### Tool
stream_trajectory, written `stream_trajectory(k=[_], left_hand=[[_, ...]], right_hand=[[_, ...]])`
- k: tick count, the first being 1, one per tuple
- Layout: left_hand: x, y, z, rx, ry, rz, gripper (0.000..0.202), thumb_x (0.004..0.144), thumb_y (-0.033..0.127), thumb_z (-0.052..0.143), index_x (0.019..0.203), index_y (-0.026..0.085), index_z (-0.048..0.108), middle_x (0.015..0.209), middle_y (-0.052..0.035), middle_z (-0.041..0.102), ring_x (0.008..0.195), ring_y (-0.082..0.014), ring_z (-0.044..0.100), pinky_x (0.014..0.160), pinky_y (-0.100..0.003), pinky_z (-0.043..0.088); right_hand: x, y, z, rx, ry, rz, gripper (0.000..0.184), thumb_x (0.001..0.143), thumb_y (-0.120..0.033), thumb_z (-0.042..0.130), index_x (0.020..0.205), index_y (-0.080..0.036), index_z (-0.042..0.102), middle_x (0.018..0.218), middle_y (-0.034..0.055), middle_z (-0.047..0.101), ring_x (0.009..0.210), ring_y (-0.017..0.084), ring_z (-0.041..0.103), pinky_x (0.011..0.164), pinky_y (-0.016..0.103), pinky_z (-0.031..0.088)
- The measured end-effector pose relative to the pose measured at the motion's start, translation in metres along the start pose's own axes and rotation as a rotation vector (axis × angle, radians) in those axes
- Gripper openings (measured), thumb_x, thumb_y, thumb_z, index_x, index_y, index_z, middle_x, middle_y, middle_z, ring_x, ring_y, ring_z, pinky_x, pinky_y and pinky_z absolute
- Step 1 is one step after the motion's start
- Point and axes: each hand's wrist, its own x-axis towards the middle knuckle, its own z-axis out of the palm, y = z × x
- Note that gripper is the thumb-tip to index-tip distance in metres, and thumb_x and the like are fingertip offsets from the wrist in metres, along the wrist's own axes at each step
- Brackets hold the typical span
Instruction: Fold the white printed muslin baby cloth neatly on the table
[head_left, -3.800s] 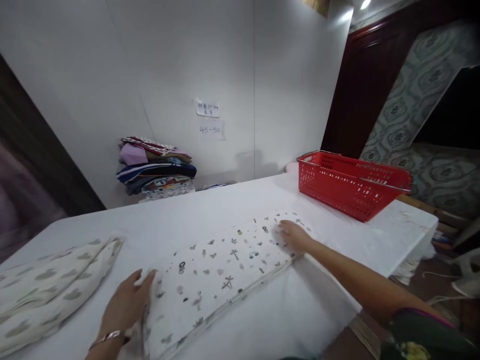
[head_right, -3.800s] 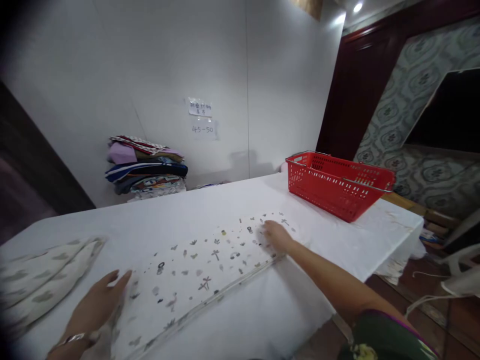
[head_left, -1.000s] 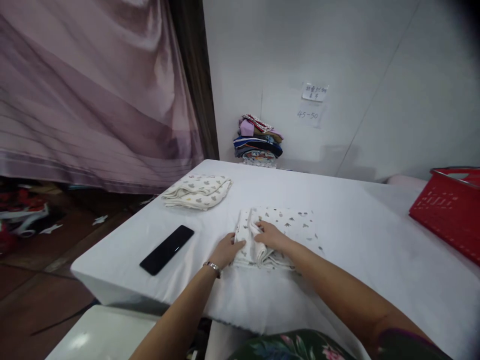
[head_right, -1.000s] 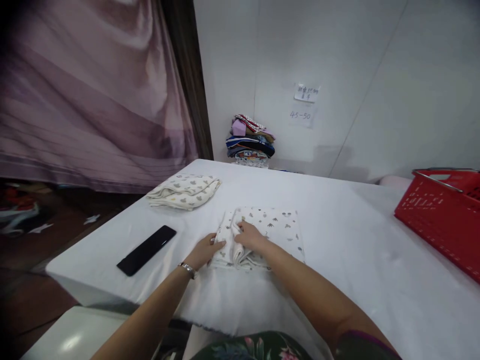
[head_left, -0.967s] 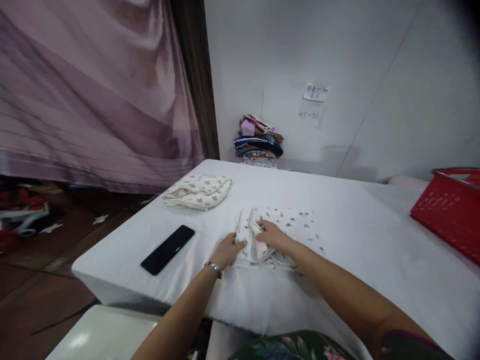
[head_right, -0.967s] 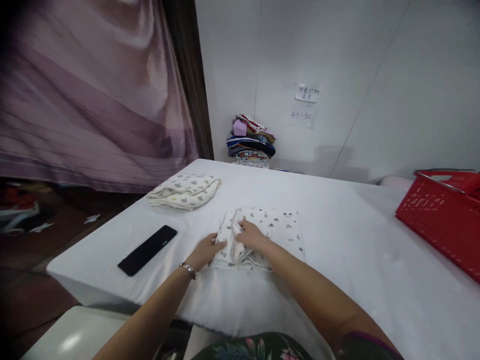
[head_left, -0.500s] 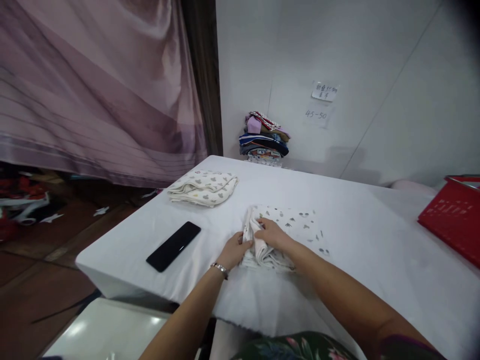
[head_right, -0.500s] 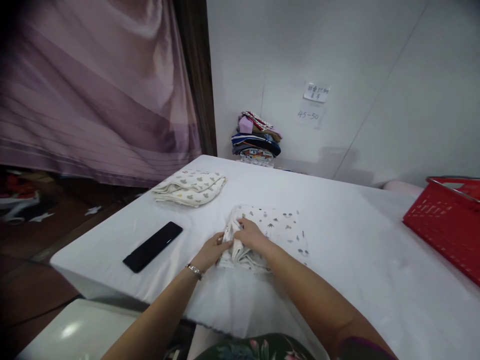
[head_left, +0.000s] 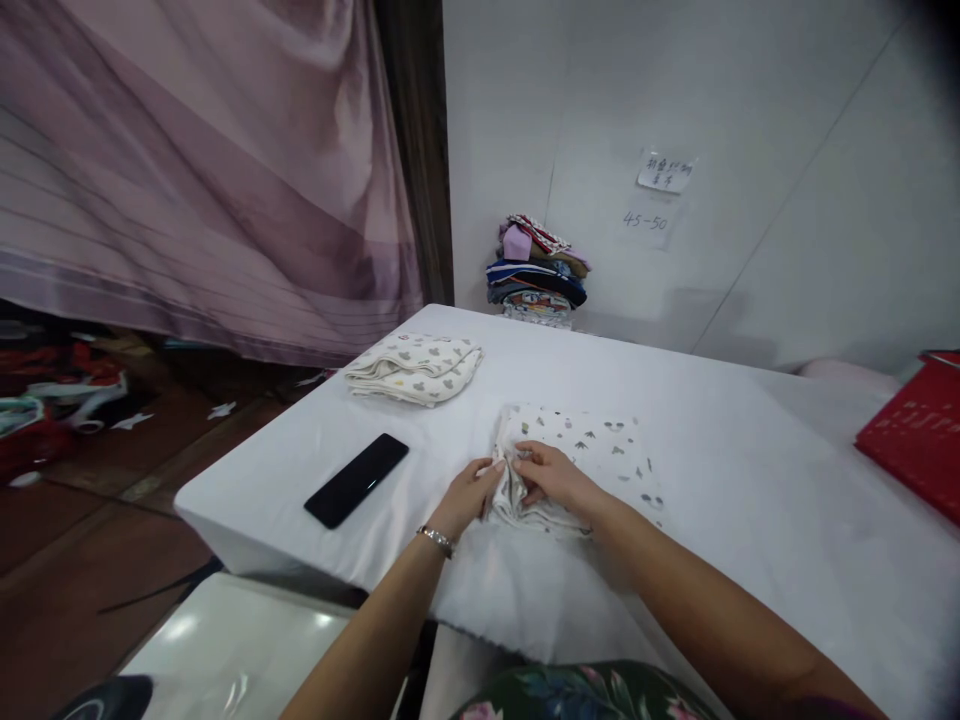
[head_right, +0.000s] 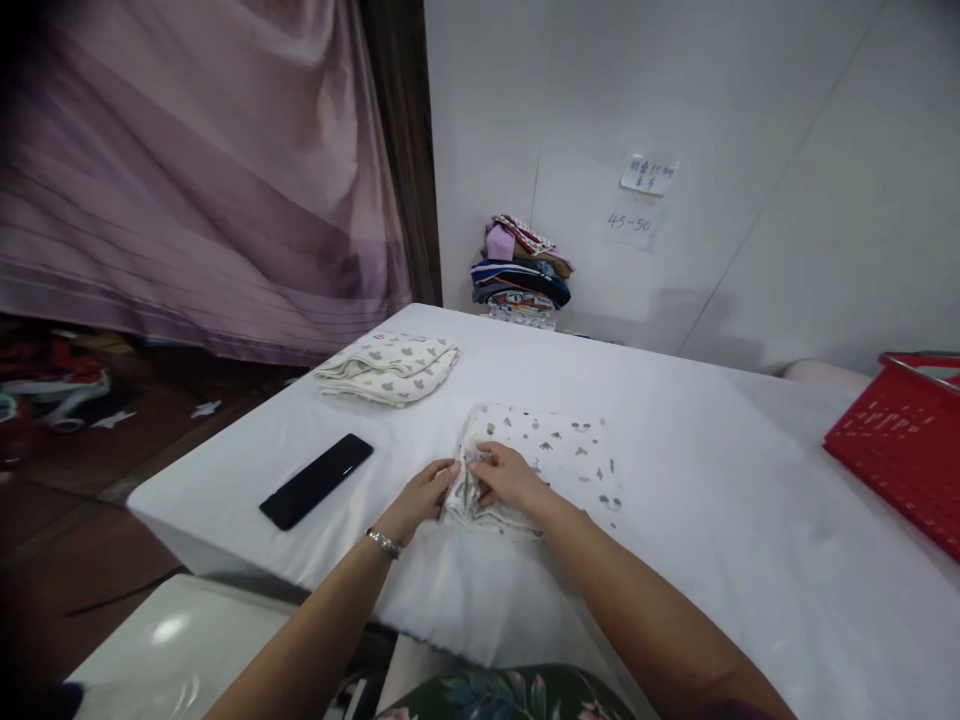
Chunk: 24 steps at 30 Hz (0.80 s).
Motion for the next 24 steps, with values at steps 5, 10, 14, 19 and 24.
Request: stream_trajectory(k=[5, 10, 14, 19, 24], left_hand=[[-0.013, 0.007, 0.002, -0.046, -0.024, 0.015, 0.063, 0.068, 0.044, 0.063, 0.121, 0.014, 0.046, 0.076, -0.001, 0.06, 0.057, -0.0084, 0.048, 0.051, -0.02, 0.036], [-0.018, 0.01, 0.0, -0.1, 0.02, -0.038, 0.055, 0.067, 0.034, 0.059, 0.117, 0.014, 0.049, 0.058, 0.0057, 0.046, 0.051, -0.007, 0.041, 0.05, -0.02, 0.032], [-0.017, 0.014, 0.002, -0.021, 0.036, -0.062, 0.056, 0.069, 0.045, 0.057, 0.117, 0.017, 0.05, 0.06, 0.0051, 0.047, 0.052, -0.0079, 0.042, 0.05, -0.02, 0.032], [-0.02, 0.016, 0.007, 0.016, 0.04, -0.002, 0.046, 0.071, 0.032, 0.058, 0.113, 0.016, 0.051, 0.083, -0.0029, 0.062, 0.069, -0.0121, 0.055, 0.061, -0.023, 0.041], [-0.022, 0.012, 0.009, -0.034, 0.059, -0.013, 0.046, 0.072, 0.03, 0.057, 0.115, 0.017, 0.05, 0.089, -0.0047, 0.064, 0.079, -0.0156, 0.06, 0.07, -0.026, 0.045]], right_hand=[[-0.019, 0.018, 0.001, -0.233, 0.016, -0.337, 0.022, 0.079, -0.024, 0.051, 0.098, -0.019, 0.061, 0.086, 0.0031, 0.06, 0.076, 0.015, 0.057, 0.07, 0.028, 0.049], [-0.04, 0.02, 0.009, -0.601, -0.026, -0.639, 0.028, 0.08, -0.016, 0.047, 0.101, -0.023, 0.064, 0.1, 0.0044, 0.06, 0.095, 0.017, 0.054, 0.086, 0.029, 0.043], [-0.045, 0.011, 0.007, -0.661, -0.07, -0.695, 0.03, 0.081, -0.016, 0.046, 0.105, -0.024, 0.063, 0.107, 0.0041, 0.059, 0.102, 0.017, 0.052, 0.092, 0.03, 0.041], [-0.019, 0.002, -0.025, -0.739, 0.039, -0.651, 0.031, 0.082, -0.02, 0.044, 0.104, -0.022, 0.065, 0.114, 0.0057, 0.058, 0.106, 0.018, 0.052, 0.096, 0.032, 0.038], [0.032, -0.005, -0.057, -0.927, 0.161, -0.528, 0.046, 0.086, -0.029, 0.043, 0.129, -0.017, 0.048, 0.138, 0.0096, 0.04, 0.131, 0.023, 0.028, 0.108, 0.04, 0.021]])
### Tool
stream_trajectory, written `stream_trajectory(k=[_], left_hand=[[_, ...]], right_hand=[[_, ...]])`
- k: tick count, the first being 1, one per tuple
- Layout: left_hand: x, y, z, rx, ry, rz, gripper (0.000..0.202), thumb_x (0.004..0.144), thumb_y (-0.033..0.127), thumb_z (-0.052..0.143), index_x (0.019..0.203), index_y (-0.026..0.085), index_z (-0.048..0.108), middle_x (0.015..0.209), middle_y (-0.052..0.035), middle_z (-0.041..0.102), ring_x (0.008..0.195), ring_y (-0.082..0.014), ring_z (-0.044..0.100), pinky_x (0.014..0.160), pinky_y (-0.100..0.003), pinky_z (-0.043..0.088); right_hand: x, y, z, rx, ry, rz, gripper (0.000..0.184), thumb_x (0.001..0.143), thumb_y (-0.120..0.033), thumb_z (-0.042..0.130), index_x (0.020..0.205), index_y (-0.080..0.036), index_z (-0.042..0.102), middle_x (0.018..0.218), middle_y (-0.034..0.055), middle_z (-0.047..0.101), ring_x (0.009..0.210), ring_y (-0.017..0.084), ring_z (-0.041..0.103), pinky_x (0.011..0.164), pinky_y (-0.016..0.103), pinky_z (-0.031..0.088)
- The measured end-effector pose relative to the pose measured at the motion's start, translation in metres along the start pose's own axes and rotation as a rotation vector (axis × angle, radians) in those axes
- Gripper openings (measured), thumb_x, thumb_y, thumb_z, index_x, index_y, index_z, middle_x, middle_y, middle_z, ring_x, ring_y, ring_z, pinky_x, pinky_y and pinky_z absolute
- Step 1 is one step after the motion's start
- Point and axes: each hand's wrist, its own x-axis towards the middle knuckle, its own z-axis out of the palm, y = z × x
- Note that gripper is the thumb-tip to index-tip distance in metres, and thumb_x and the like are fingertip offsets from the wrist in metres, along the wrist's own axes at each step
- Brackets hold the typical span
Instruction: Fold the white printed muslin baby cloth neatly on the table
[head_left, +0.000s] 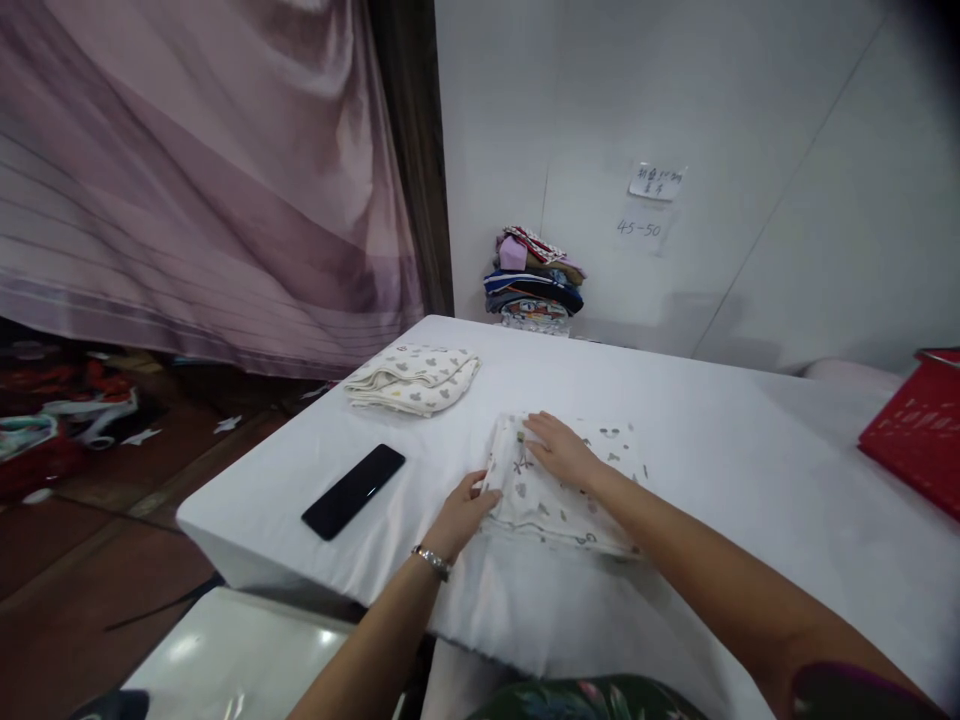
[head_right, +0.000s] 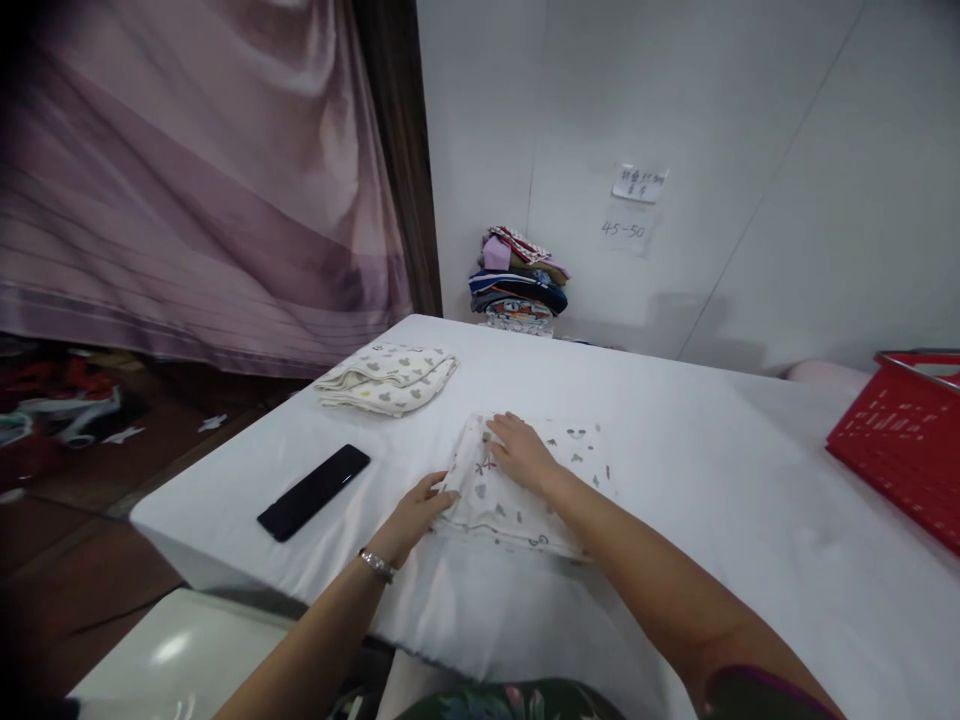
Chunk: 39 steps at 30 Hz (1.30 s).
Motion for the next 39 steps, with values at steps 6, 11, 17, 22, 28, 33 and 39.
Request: stream_trajectory(k=[6, 11, 17, 22, 28, 33, 39], left_hand=[[0.006, -0.018, 0.002, 0.09, 0.009, 0.159, 0.049, 0.074, 0.03, 0.053, 0.12, 0.016, 0.046, 0.088, -0.0052, 0.065, 0.08, -0.0173, 0.06, 0.073, -0.029, 0.045], [0.007, -0.009, -0.01, 0.353, -0.004, 0.205, 0.046, 0.075, 0.042, 0.053, 0.115, 0.019, 0.054, 0.091, -0.0055, 0.066, 0.08, -0.0187, 0.06, 0.073, -0.029, 0.043], [0.027, 0.026, -0.014, 0.708, 0.161, 0.249, 0.042, 0.078, 0.054, 0.045, 0.096, 0.021, 0.063, 0.096, -0.0068, 0.065, 0.086, -0.0221, 0.058, 0.076, -0.031, 0.039], [0.032, 0.022, 0.006, 0.881, 0.189, 0.354, 0.031, 0.08, 0.045, 0.046, 0.086, 0.019, 0.061, 0.091, -0.0068, 0.058, 0.082, -0.0186, 0.055, 0.072, -0.028, 0.038], [0.021, 0.013, 0.015, 0.985, 0.229, 0.48, 0.026, 0.083, 0.032, 0.043, 0.1, 0.019, 0.057, 0.1, -0.0081, 0.056, 0.093, -0.0206, 0.052, 0.08, -0.031, 0.037], [0.02, 0.016, 0.016, 0.888, 0.191, 0.483, 0.031, 0.082, 0.035, 0.046, 0.109, 0.02, 0.053, 0.101, -0.0078, 0.06, 0.094, -0.0213, 0.054, 0.081, -0.031, 0.036], [0.033, 0.022, 0.006, 0.556, 0.171, 0.324, 0.033, 0.085, 0.045, 0.034, 0.081, 0.02, 0.055, 0.071, -0.0008, 0.06, 0.066, -0.0151, 0.054, 0.063, -0.026, 0.036]], right_hand=[[0.031, 0.016, 0.029, -0.088, -0.18, 0.072, 0.059, 0.088, -0.05, 0.036, 0.139, -0.02, 0.032, 0.148, 0.0085, 0.02, 0.137, 0.025, 0.01, 0.108, 0.048, 0.005], [0.039, 0.029, 0.032, 0.009, -0.132, 0.108, 0.055, 0.089, -0.048, 0.035, 0.137, -0.02, 0.037, 0.146, 0.0076, 0.026, 0.136, 0.023, 0.014, 0.109, 0.044, 0.01], [0.067, 0.041, 0.013, 0.154, -0.071, 0.264, 0.047, 0.086, -0.032, 0.043, 0.131, -0.02, 0.047, 0.131, 0.0052, 0.049, 0.126, 0.022, 0.038, 0.105, 0.038, 0.027], [0.089, 0.037, 0.01, 0.195, -0.197, 0.294, 0.044, 0.071, -0.026, 0.059, 0.114, -0.016, 0.063, 0.107, 0.0085, 0.065, 0.099, 0.025, 0.059, 0.088, 0.033, 0.044], [0.102, 0.038, 0.004, 0.274, -0.229, 0.278, 0.046, 0.059, -0.014, 0.059, 0.105, -0.016, 0.066, 0.105, 0.006, 0.066, 0.095, 0.021, 0.059, 0.084, 0.028, 0.043], [0.104, 0.041, 0.002, 0.37, -0.238, 0.246, 0.024, 0.054, -0.011, 0.056, 0.075, -0.015, 0.067, 0.073, 0.0007, 0.066, 0.071, 0.016, 0.058, 0.064, 0.023, 0.044], [0.097, 0.039, 0.006, 0.499, -0.14, 0.218, 0.017, 0.058, -0.012, 0.049, 0.071, -0.017, 0.057, 0.063, -0.0043, 0.058, 0.061, 0.01, 0.052, 0.054, 0.018, 0.039]])
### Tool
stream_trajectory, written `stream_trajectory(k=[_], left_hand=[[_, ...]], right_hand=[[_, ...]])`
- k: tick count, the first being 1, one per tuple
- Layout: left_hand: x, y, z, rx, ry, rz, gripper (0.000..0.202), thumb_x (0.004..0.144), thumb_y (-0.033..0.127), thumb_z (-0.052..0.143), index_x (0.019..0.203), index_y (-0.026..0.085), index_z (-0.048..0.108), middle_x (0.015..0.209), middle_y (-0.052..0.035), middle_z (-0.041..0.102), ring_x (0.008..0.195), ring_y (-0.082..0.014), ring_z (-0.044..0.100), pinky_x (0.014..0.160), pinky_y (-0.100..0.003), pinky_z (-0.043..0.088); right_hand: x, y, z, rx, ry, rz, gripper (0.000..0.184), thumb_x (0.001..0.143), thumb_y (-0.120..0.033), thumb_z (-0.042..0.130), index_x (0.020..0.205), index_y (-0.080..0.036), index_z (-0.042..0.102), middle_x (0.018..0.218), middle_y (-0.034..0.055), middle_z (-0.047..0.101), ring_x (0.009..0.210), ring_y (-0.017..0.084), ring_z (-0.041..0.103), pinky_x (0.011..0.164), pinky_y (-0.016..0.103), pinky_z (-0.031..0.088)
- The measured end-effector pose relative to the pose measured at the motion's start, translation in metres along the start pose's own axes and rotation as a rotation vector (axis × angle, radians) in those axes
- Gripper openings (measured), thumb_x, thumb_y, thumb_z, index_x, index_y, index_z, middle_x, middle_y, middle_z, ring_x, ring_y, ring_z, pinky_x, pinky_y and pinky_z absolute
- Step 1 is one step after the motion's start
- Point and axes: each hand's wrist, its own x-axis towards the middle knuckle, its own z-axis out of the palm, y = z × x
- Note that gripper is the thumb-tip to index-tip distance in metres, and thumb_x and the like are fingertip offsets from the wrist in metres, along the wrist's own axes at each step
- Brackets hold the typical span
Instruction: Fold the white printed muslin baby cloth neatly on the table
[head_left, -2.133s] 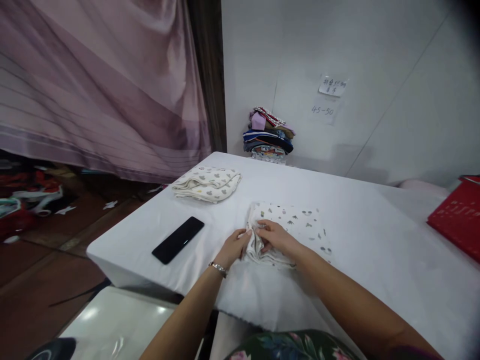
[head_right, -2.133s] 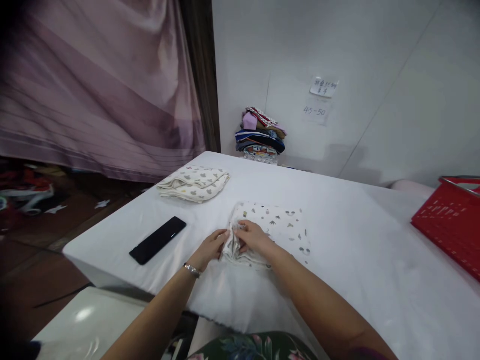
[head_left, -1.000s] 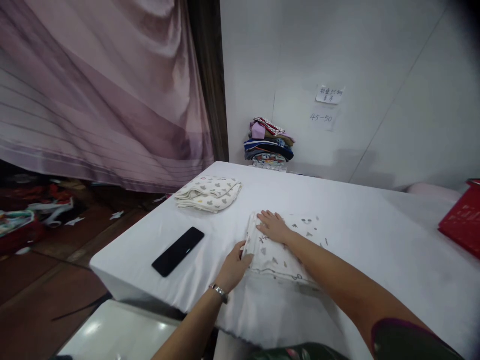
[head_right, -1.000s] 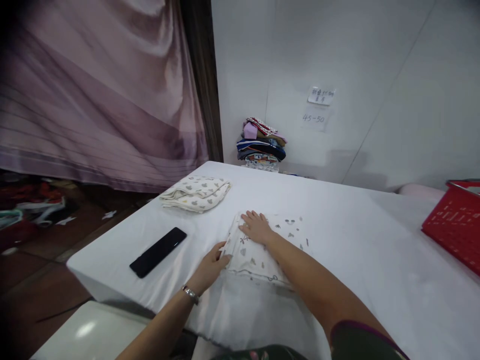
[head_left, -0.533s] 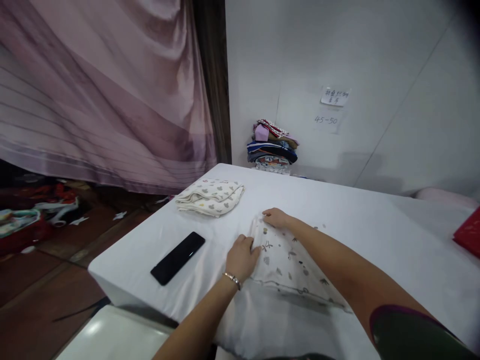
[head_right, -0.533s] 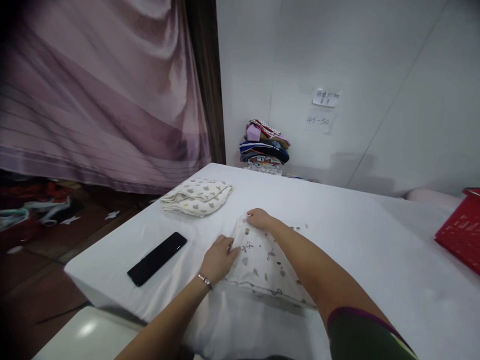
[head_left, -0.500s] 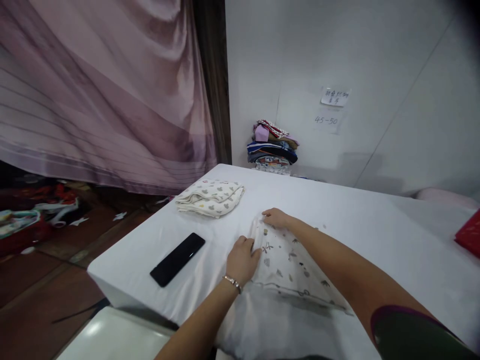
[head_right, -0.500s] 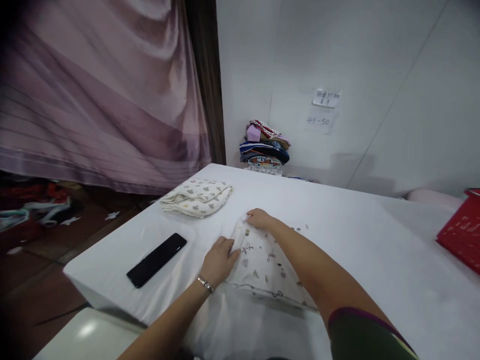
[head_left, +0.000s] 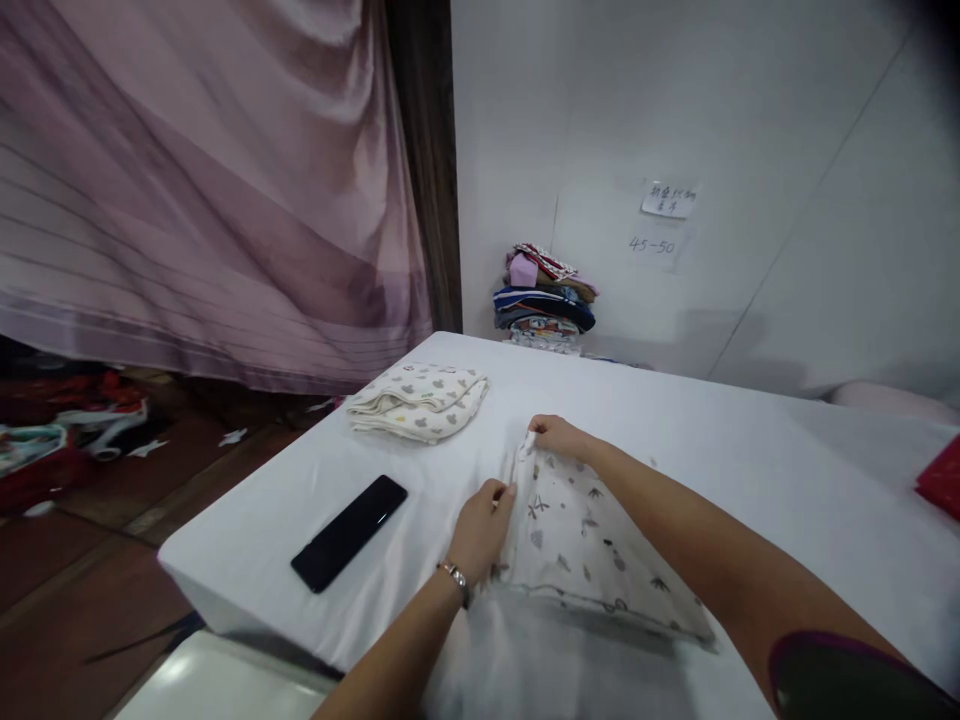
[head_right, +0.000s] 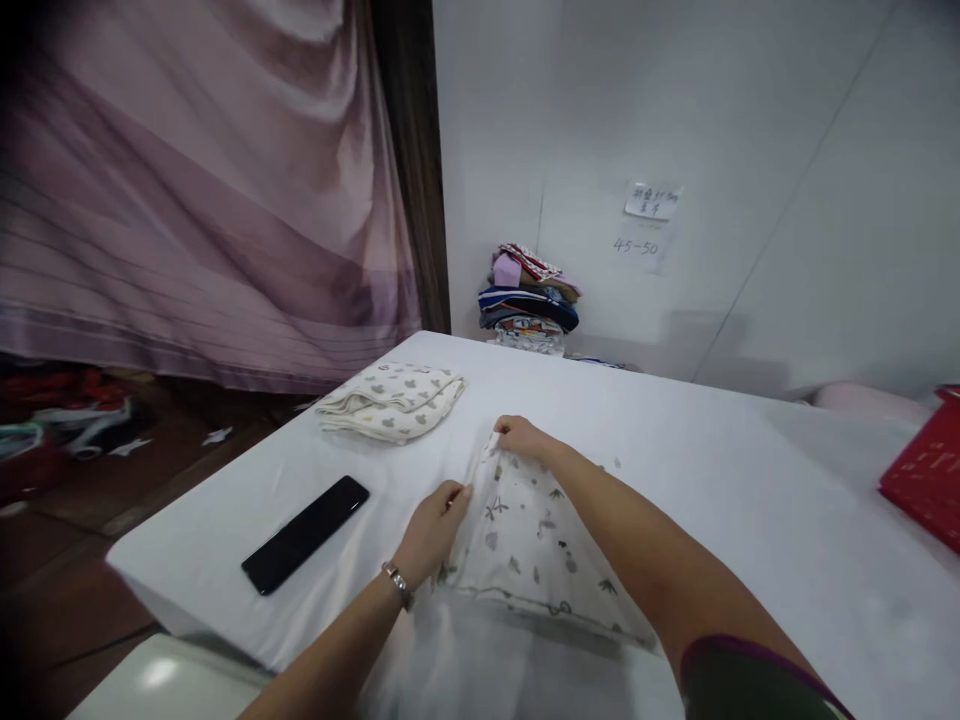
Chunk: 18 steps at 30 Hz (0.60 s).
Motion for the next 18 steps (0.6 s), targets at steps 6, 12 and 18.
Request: stream_trajectory(k=[6, 12, 18], left_hand=[[0.015, -0.01, 0.0, -0.094, -0.01, -0.047, 0.025, 0.081, 0.035, 0.04, 0.084, 0.019, 0.059, 0.068, 0.0003, 0.061, 0.064, -0.0134, 0.053, 0.062, -0.025, 0.035], [0.022, -0.008, 0.002, -0.038, -0.102, -0.062, 0.037, 0.076, 0.049, 0.049, 0.085, 0.017, 0.065, 0.074, -0.0039, 0.065, 0.068, -0.0161, 0.057, 0.061, -0.025, 0.036], [0.022, -0.017, 0.002, 0.044, -0.056, -0.044, 0.026, 0.079, 0.036, 0.046, 0.07, 0.017, 0.062, 0.067, -0.002, 0.062, 0.064, -0.0135, 0.053, 0.059, -0.024, 0.033]], right_hand=[[0.007, 0.007, 0.017, 0.094, 0.039, -0.041, 0.025, 0.059, -0.01, 0.044, 0.078, -0.018, 0.058, 0.07, -0.003, 0.062, 0.064, 0.011, 0.055, 0.06, 0.021, 0.043], [0.015, 0.014, 0.031, 0.053, 0.082, -0.063, 0.038, 0.058, -0.006, 0.039, 0.086, -0.017, 0.061, 0.076, -0.0024, 0.064, 0.068, 0.012, 0.057, 0.066, 0.022, 0.045], [0.011, 0.014, 0.04, -0.108, 0.107, -0.063, 0.045, 0.062, -0.005, 0.042, 0.099, -0.018, 0.062, 0.095, 0.0001, 0.067, 0.086, 0.015, 0.059, 0.079, 0.026, 0.045]])
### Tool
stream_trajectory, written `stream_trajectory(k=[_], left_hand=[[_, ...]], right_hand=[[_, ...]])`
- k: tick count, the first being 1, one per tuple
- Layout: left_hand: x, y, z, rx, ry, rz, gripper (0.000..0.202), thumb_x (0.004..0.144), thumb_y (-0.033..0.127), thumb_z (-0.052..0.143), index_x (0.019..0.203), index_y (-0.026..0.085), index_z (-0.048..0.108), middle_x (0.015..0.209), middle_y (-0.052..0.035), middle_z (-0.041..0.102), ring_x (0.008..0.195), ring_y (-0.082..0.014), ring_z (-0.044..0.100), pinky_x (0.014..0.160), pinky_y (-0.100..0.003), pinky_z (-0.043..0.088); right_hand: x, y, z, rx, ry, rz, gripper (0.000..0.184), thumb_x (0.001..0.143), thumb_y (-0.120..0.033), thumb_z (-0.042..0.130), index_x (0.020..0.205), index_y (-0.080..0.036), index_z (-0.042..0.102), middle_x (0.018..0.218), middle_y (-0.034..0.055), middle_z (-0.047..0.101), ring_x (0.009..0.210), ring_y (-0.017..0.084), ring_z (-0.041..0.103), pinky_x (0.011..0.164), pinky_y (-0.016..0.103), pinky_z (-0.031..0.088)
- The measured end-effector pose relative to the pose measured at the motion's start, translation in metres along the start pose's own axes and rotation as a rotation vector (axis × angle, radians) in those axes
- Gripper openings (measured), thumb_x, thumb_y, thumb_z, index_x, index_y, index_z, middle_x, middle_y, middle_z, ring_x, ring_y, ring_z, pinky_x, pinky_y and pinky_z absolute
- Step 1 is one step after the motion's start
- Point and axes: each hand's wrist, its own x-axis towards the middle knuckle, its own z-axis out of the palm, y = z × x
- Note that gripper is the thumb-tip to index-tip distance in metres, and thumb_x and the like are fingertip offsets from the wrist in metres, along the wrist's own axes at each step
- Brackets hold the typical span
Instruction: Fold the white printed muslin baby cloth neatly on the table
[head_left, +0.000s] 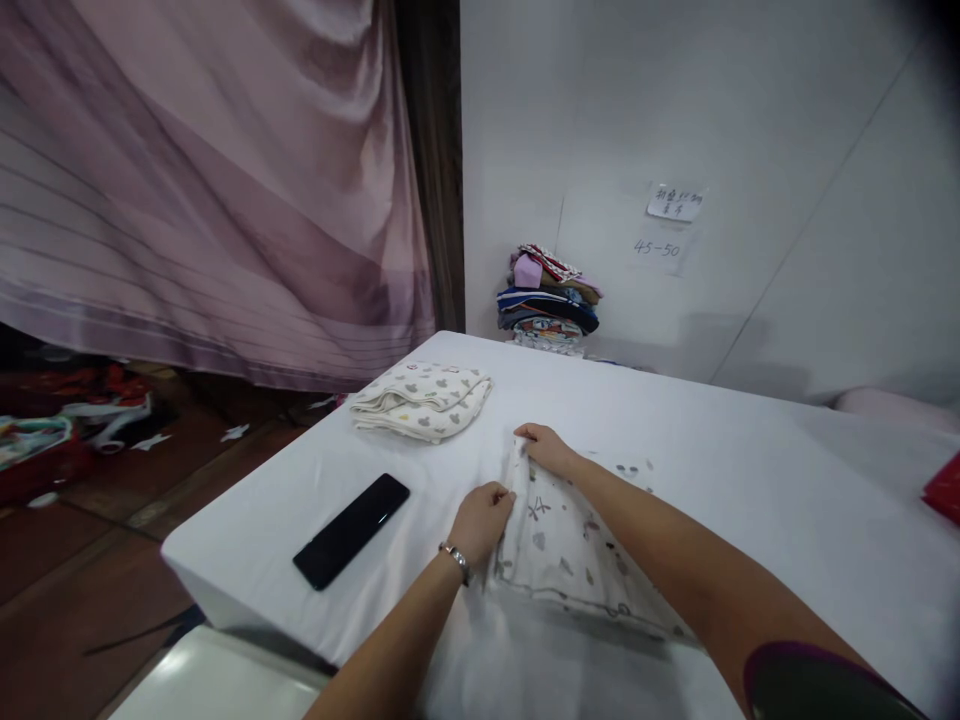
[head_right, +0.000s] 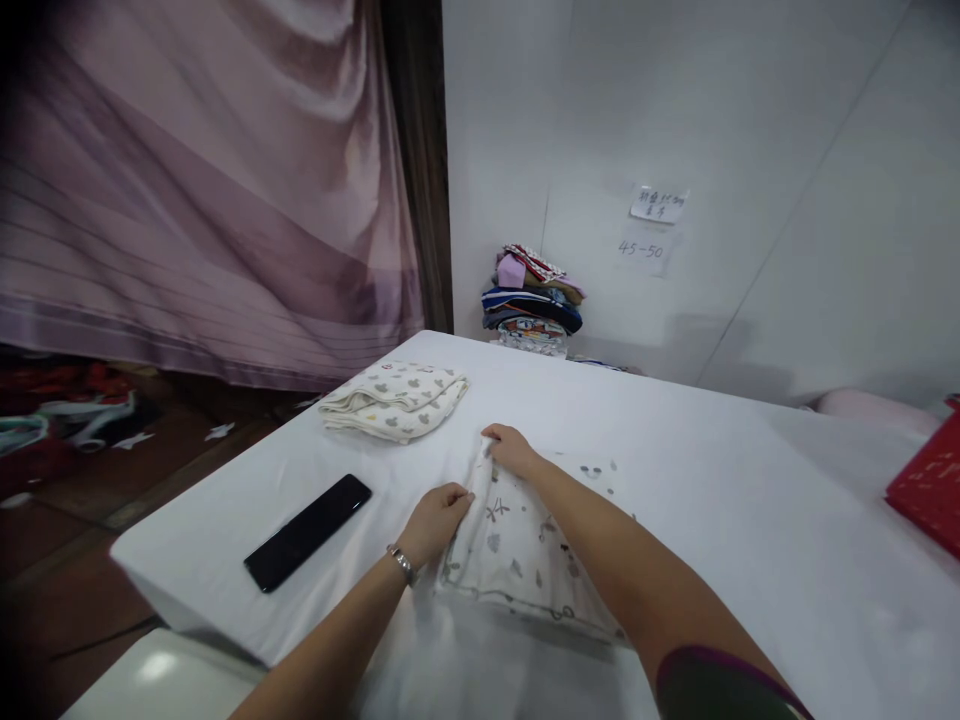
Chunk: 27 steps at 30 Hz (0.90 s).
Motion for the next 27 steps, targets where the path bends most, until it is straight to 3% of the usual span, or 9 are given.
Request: stream_trajectory(k=[5, 8, 11, 15, 19, 21, 24, 27], left_hand=[[-0.005, -0.01, 0.001, 0.054, 0.045, -0.044, 0.022, 0.08, 0.036, 0.047, 0.076, 0.019, 0.06, 0.069, -0.0011, 0.062, 0.065, -0.0133, 0.053, 0.059, -0.024, 0.032], [-0.007, -0.013, 0.004, 0.072, 0.06, -0.059, 0.021, 0.08, 0.037, 0.048, 0.077, 0.02, 0.059, 0.071, -0.0012, 0.062, 0.066, -0.0133, 0.054, 0.058, -0.023, 0.032], [-0.006, -0.014, 0.008, 0.066, 0.065, -0.051, 0.021, 0.08, 0.039, 0.048, 0.077, 0.02, 0.058, 0.071, -0.0011, 0.063, 0.066, -0.0135, 0.054, 0.059, -0.024, 0.032], [-0.004, -0.015, 0.007, 0.066, 0.079, -0.035, 0.019, 0.08, 0.036, 0.049, 0.075, 0.02, 0.058, 0.071, -0.0013, 0.063, 0.067, -0.0135, 0.055, 0.061, -0.024, 0.035], [-0.006, -0.011, -0.005, 0.015, 0.089, -0.025, 0.018, 0.078, 0.036, 0.051, 0.081, 0.02, 0.058, 0.073, -0.0013, 0.064, 0.068, -0.0145, 0.058, 0.063, -0.025, 0.039], [-0.012, -0.004, -0.01, 0.032, 0.146, 0.042, 0.022, 0.079, 0.038, 0.049, 0.089, 0.02, 0.058, 0.081, -0.0025, 0.065, 0.073, -0.0156, 0.06, 0.067, -0.027, 0.042], [-0.023, 0.011, -0.009, 0.129, 0.178, 0.29, 0.031, 0.082, 0.037, 0.046, 0.105, 0.019, 0.056, 0.108, -0.0073, 0.062, 0.097, -0.0186, 0.058, 0.084, -0.032, 0.044], [-0.032, 0.019, 0.003, 0.318, 0.122, 0.474, 0.043, 0.082, 0.038, 0.047, 0.121, 0.019, 0.049, 0.134, -0.0107, 0.046, 0.126, -0.0235, 0.038, 0.104, -0.042, 0.029]], right_hand=[[-0.008, -0.011, 0.0, -0.188, 0.021, -0.024, 0.047, 0.065, -0.006, 0.048, 0.108, -0.019, 0.062, 0.112, 0.0056, 0.061, 0.109, 0.022, 0.05, 0.098, 0.035, 0.031], [-0.019, -0.018, 0.004, -0.361, 0.084, -0.101, 0.05, 0.074, -0.01, 0.044, 0.123, -0.017, 0.052, 0.129, 0.0082, 0.05, 0.122, 0.022, 0.038, 0.104, 0.038, 0.022], [-0.028, -0.02, 0.014, -0.541, 0.069, -0.153, 0.047, 0.087, -0.025, 0.035, 0.132, -0.015, 0.041, 0.14, 0.0096, 0.038, 0.13, 0.022, 0.027, 0.106, 0.042, 0.017], [-0.032, -0.02, 0.02, -0.581, -0.072, -0.044, 0.049, 0.092, -0.033, 0.026, 0.136, -0.014, 0.036, 0.145, 0.0093, 0.03, 0.133, 0.023, 0.021, 0.107, 0.046, 0.013], [-0.041, -0.03, 0.009, -0.534, -0.08, -0.051, 0.052, 0.092, -0.036, 0.027, 0.138, -0.012, 0.032, 0.147, 0.0108, 0.024, 0.136, 0.024, 0.015, 0.108, 0.047, 0.011], [-0.056, -0.037, 0.001, -0.516, -0.06, -0.088, 0.053, 0.091, -0.038, 0.028, 0.137, -0.012, 0.033, 0.147, 0.0115, 0.023, 0.136, 0.024, 0.013, 0.108, 0.047, 0.009], [-0.087, -0.043, -0.013, -0.509, -0.058, -0.113, 0.053, 0.09, -0.038, 0.031, 0.138, -0.015, 0.033, 0.147, 0.0102, 0.022, 0.137, 0.023, 0.011, 0.109, 0.046, 0.008], [-0.122, -0.034, -0.033, -0.534, -0.027, -0.07, 0.056, 0.089, -0.04, 0.033, 0.14, -0.016, 0.03, 0.148, 0.0088, 0.019, 0.137, 0.021, 0.009, 0.11, 0.043, 0.004]])
